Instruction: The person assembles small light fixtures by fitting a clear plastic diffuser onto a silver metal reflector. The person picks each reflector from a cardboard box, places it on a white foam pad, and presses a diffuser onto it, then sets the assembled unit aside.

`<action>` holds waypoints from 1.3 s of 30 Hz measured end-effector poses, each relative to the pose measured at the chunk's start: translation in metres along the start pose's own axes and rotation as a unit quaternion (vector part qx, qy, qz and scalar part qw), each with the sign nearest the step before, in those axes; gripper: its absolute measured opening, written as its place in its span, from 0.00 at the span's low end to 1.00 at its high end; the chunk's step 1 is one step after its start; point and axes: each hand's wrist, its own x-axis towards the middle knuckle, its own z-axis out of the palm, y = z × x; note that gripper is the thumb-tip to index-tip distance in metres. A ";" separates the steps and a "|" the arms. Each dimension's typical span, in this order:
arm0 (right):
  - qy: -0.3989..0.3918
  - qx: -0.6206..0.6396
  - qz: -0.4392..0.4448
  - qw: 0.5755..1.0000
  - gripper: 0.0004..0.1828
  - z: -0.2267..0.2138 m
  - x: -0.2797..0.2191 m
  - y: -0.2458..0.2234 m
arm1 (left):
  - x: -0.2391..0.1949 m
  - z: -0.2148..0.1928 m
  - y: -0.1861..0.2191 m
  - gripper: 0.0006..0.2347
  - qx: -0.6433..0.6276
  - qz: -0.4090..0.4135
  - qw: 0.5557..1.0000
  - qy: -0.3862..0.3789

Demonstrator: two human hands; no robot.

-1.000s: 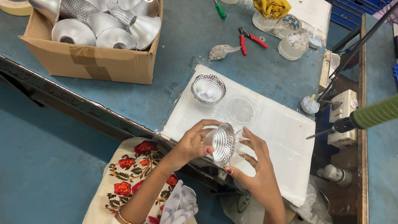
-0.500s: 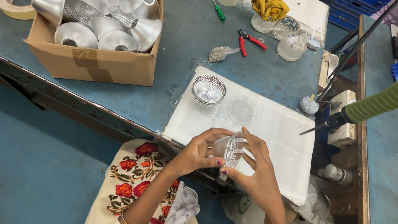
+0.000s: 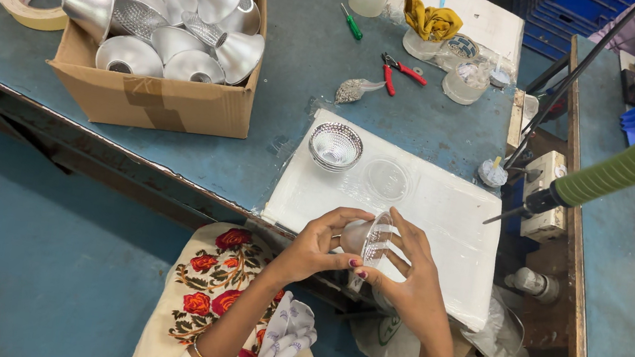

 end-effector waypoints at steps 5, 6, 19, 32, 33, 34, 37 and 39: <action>0.021 -0.016 0.011 1.000 0.56 0.001 0.000 0.003 | -0.001 0.000 -0.002 0.28 -0.006 -0.004 1.000 0.014; 0.018 -0.010 0.013 1.000 0.56 0.001 0.000 0.004 | -0.001 -0.001 -0.003 0.28 -0.010 -0.005 1.000 0.014; -0.026 0.109 -0.006 0.994 0.53 0.000 0.001 0.012 | -0.002 -0.009 -0.017 0.28 -0.063 -0.016 0.996 0.060; -0.026 0.083 0.021 0.996 0.54 -0.002 0.002 0.011 | -0.002 -0.007 -0.020 0.28 -0.073 -0.027 0.995 0.066; -0.027 0.077 0.021 0.996 0.54 -0.002 0.002 0.010 | -0.002 -0.007 -0.020 0.28 -0.072 -0.025 0.995 0.064; -0.029 0.070 0.022 0.997 0.54 -0.002 0.002 0.009 | -0.002 -0.007 -0.019 0.28 -0.072 -0.027 0.995 0.063; -0.038 0.066 0.016 0.997 0.54 -0.003 0.003 0.008 | -0.002 -0.007 -0.017 0.27 -0.068 -0.029 0.995 0.061; -0.040 0.051 0.019 0.998 0.53 -0.004 0.003 0.009 | -0.002 -0.006 -0.013 0.27 -0.060 -0.025 0.996 0.058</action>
